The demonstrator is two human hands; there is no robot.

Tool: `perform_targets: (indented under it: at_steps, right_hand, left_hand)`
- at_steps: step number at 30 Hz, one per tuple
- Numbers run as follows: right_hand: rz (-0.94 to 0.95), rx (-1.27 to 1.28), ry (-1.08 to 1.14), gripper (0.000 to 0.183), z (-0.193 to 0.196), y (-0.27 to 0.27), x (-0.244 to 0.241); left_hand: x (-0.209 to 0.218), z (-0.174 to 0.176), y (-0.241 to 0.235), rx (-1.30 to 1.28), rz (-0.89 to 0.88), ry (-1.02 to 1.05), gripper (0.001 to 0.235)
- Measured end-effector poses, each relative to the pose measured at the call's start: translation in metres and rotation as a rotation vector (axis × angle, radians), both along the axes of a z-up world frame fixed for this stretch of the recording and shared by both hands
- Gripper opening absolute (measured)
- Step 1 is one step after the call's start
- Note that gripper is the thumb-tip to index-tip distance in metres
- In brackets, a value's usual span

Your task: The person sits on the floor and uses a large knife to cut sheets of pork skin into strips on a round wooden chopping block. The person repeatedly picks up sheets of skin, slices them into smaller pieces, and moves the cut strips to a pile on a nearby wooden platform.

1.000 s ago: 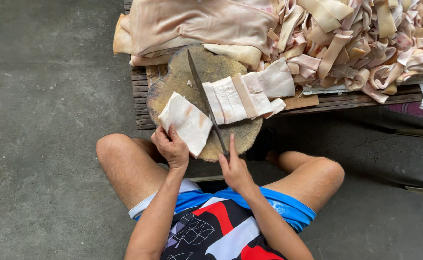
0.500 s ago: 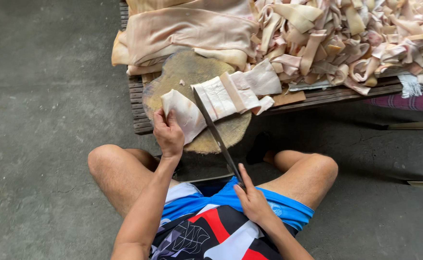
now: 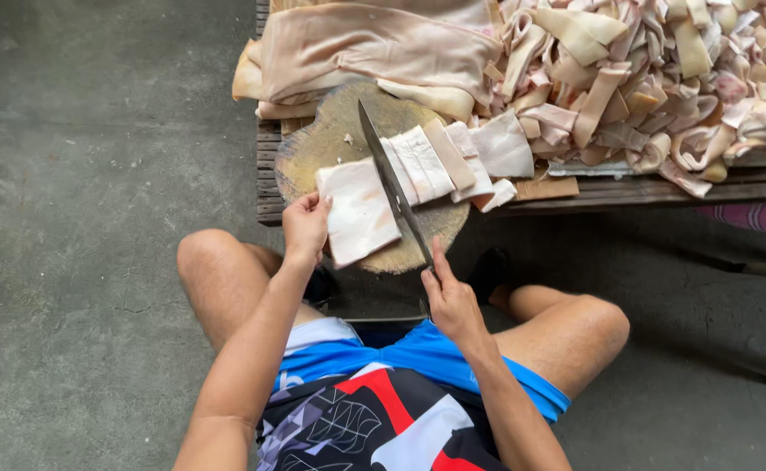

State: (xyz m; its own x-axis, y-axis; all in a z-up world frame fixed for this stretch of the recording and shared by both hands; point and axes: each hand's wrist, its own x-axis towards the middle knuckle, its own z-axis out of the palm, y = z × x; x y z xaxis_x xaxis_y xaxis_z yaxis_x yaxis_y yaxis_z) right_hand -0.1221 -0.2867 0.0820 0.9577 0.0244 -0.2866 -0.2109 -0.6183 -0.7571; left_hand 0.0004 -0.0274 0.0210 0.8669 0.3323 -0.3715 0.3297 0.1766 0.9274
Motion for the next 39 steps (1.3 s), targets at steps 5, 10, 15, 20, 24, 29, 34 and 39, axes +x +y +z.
perform_targets:
  at_steps: [5,10,15,20,24,29,34,39]
  right_hand:
    - [0.041,0.081,-0.149,0.059,0.011,0.015,-0.025]
    - [0.143,0.005,-0.154,0.059,-0.005,0.048,-0.025]
    - [0.076,0.147,-0.085,0.059,0.043,0.043,-0.024]
    - [0.109,0.591,-0.474,0.058,0.116,0.004,-0.049]
    - [0.204,0.734,-0.865,0.048,0.072,0.013,-0.047]
    - [0.108,0.025,-0.286,0.056,-0.03,0.047,-0.034]
    - [0.091,0.004,-0.266,0.052,-0.027,0.027,-0.021]
    - [0.022,0.25,-0.162,0.059,0.039,0.034,-0.024]
  left_hand:
    - [0.006,0.018,0.028,0.04,-0.225,0.222,0.028]
    - [-0.004,0.022,0.029,-0.031,-0.214,0.242,0.025]
    - [-0.008,0.021,0.033,-0.008,-0.239,0.222,0.025]
    - [-0.007,0.011,0.035,-0.035,-0.218,0.202,0.023]
    - [-0.008,0.011,0.034,-0.089,-0.212,0.223,0.021]
    - [-0.002,-0.002,0.038,-0.045,-0.204,0.187,0.019]
    - [-0.014,-0.017,0.025,-0.062,-0.218,0.152,0.017]
    - [0.006,0.02,0.037,0.087,-0.305,0.196,0.023]
